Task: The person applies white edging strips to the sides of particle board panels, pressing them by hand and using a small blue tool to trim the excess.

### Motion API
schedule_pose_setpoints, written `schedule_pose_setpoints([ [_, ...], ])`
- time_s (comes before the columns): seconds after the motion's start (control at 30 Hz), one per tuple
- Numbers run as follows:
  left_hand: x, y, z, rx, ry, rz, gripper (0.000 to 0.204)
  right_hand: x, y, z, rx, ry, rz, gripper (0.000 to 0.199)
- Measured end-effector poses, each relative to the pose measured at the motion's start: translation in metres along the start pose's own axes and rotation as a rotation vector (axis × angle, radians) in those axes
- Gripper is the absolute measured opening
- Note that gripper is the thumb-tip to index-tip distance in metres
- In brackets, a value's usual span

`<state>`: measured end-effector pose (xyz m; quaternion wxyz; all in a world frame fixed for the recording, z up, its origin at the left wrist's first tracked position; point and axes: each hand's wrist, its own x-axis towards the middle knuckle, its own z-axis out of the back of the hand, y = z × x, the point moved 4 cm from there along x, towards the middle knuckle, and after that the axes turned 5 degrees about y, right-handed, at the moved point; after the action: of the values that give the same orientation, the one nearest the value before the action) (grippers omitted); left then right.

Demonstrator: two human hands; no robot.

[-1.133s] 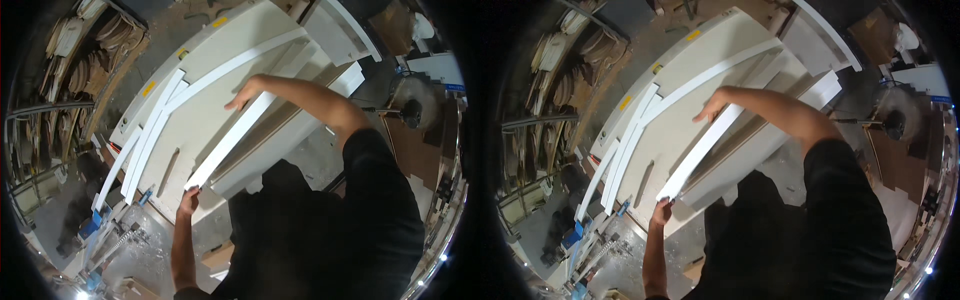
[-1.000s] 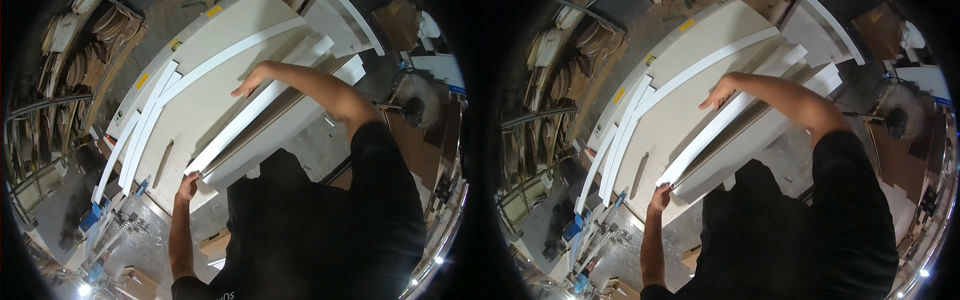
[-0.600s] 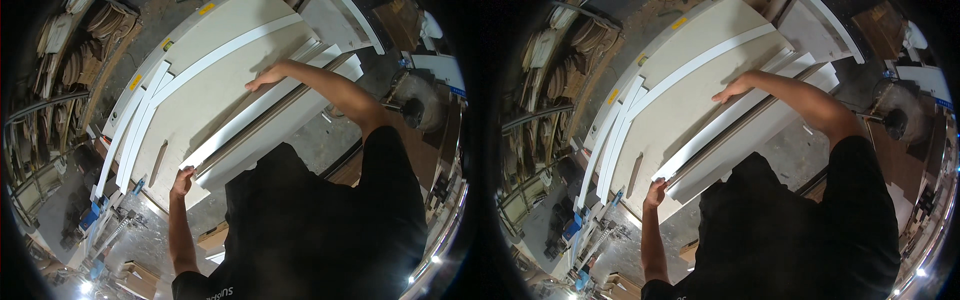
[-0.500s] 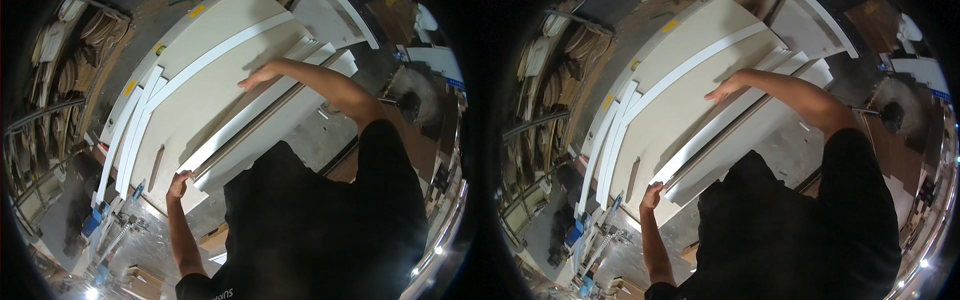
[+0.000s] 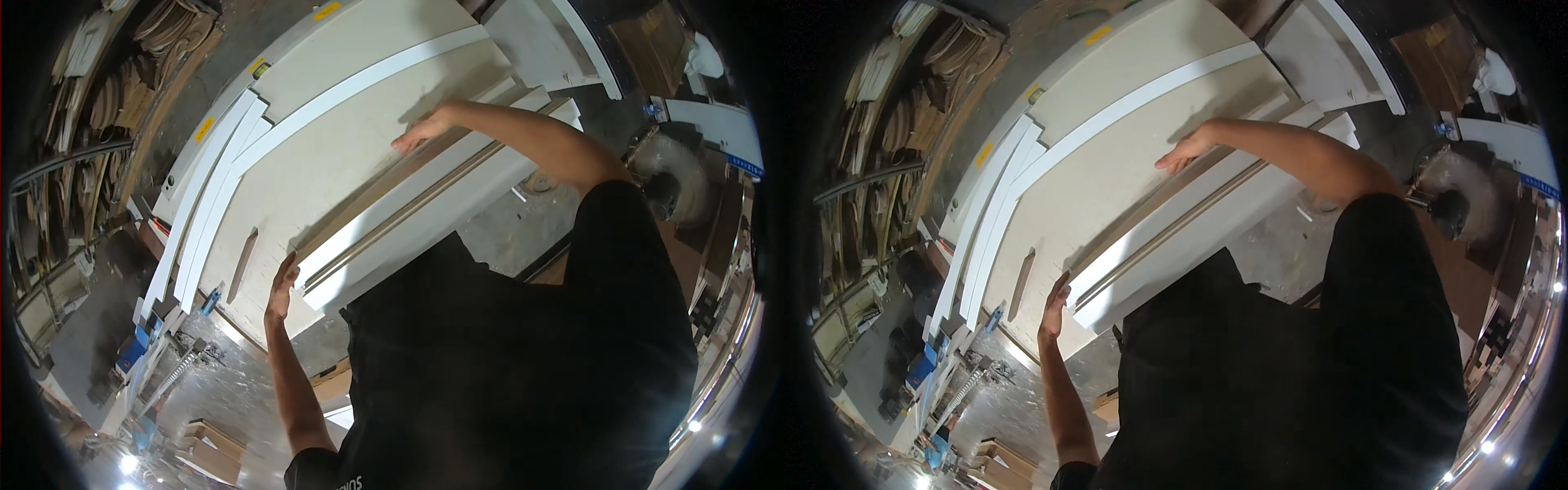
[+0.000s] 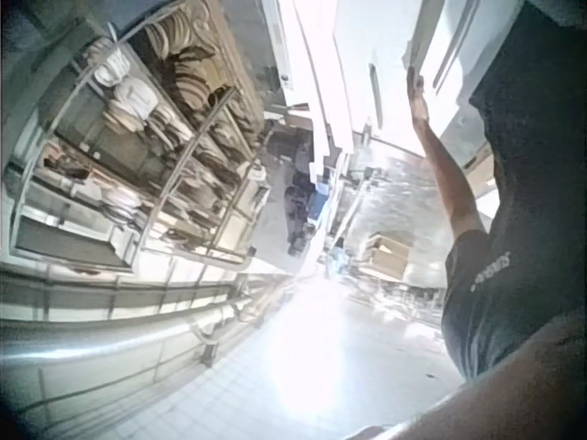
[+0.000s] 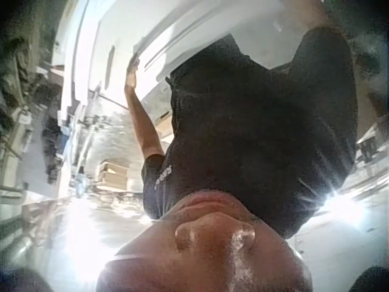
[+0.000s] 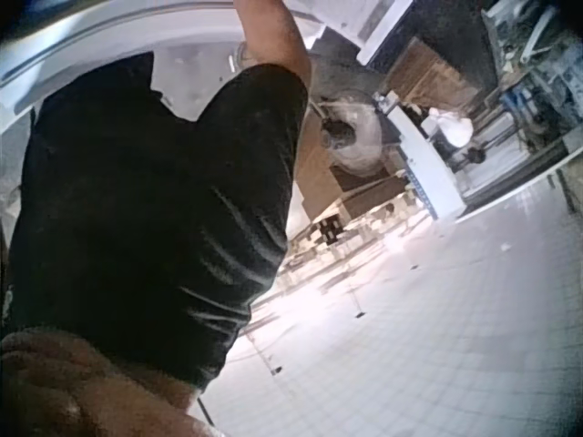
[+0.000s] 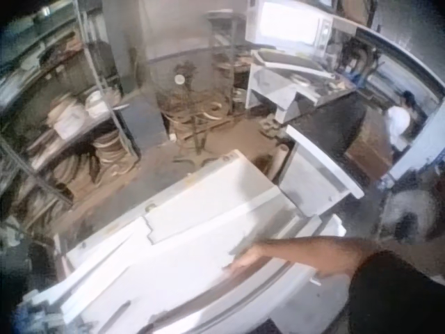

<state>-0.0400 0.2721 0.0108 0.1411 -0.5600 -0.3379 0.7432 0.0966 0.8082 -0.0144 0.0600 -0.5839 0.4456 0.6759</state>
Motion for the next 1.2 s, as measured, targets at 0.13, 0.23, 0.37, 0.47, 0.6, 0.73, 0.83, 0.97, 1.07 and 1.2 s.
schedule_pose_setpoints([
  [0.13,0.004,0.005,0.002,-0.012,0.005,0.043,0.095,-0.005,-0.004,-0.006,-0.002,-0.008,-0.002,0.1],
  [0.23,0.005,0.008,0.003,-0.079,0.014,0.086,0.098,-0.01,-0.005,-0.013,-0.026,-0.059,-0.022,0.101],
  [0.37,0.004,0.029,-0.007,-0.362,0.062,-0.021,0.089,-0.006,-0.015,-0.018,-0.059,-0.116,0.031,0.106],
  [0.47,-0.001,0.018,-0.027,-0.528,-0.087,0.069,0.098,-0.016,-0.025,-0.016,-0.134,-0.152,-0.028,0.107],
  [0.6,-0.004,0.02,-0.026,-0.549,-0.206,0.134,0.079,-0.017,-0.051,-0.011,-0.073,-0.145,-0.05,0.106],
  [0.73,-0.006,0.027,-0.025,-0.681,-0.103,0.072,0.086,-0.032,-0.035,-0.011,-0.16,-0.168,-0.126,0.108],
  [0.83,-0.007,0.035,-0.029,-0.708,-0.2,0.107,0.078,-0.027,-0.052,-0.004,-0.172,-0.263,-0.14,0.112],
  [0.97,-0.01,0.018,-0.037,-0.627,-0.263,0.132,0.084,-0.07,-0.12,0.042,-0.028,-0.468,-0.151,0.115],
  [1.07,0.001,0.018,-0.044,-0.693,-0.252,0.148,0.097,-0.13,-0.213,0.072,-0.143,-0.607,-0.548,0.102],
  [1.2,-0.017,0.026,-0.043,-0.722,-0.3,0.076,0.1,-0.168,-0.224,0.066,0.17,-0.528,-0.697,0.105],
])
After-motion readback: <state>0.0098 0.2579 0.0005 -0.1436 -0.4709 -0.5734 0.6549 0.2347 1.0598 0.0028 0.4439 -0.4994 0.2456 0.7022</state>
